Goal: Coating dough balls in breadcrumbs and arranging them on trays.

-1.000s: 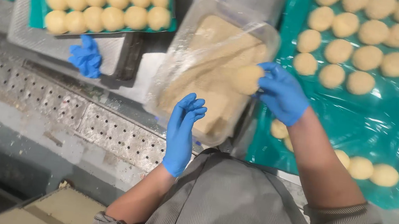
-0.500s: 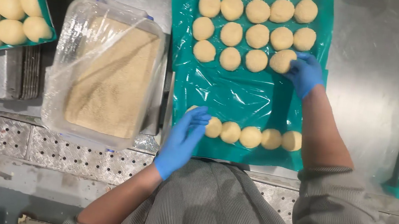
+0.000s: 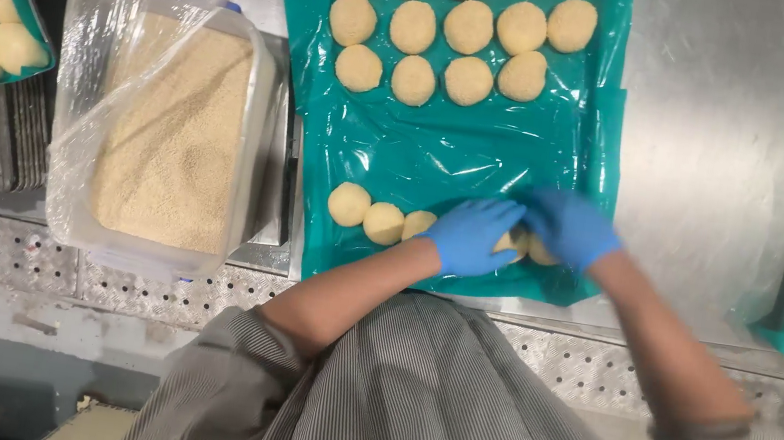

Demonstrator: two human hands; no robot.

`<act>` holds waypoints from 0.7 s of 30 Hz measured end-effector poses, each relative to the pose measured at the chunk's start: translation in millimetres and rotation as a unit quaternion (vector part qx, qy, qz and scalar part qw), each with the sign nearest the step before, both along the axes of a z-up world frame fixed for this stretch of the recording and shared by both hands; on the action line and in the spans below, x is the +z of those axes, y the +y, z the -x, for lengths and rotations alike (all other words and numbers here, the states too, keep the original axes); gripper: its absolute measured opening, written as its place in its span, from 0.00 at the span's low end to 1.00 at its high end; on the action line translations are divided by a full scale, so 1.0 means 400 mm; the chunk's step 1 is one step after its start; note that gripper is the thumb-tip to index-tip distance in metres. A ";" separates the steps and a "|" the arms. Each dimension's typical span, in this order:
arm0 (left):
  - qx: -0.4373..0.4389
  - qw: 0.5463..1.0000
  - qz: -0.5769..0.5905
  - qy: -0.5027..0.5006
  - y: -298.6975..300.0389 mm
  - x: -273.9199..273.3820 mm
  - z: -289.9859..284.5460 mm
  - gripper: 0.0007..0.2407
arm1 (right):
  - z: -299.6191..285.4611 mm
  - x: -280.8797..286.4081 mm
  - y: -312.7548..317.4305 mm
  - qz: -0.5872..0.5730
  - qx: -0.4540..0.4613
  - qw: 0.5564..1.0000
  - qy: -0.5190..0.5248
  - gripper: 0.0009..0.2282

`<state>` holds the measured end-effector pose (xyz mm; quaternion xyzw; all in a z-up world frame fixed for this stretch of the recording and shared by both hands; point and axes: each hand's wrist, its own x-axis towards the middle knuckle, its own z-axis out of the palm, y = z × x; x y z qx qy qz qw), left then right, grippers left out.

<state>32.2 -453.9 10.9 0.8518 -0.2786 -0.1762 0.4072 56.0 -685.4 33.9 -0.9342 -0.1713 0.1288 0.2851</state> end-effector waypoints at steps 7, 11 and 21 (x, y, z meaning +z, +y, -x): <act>-0.133 0.986 -0.063 -0.080 -0.060 -0.056 0.020 0.31 | 0.194 0.057 0.032 0.215 -0.036 0.976 0.027 0.27; -0.129 0.983 -0.100 -0.082 -0.067 -0.073 0.031 0.28 | 0.209 0.012 -0.011 0.151 -0.039 0.987 0.032 0.24; -0.016 0.998 0.037 -0.046 0.142 0.080 0.031 0.28 | 0.146 0.104 -0.114 -0.548 -0.390 0.647 0.359 0.21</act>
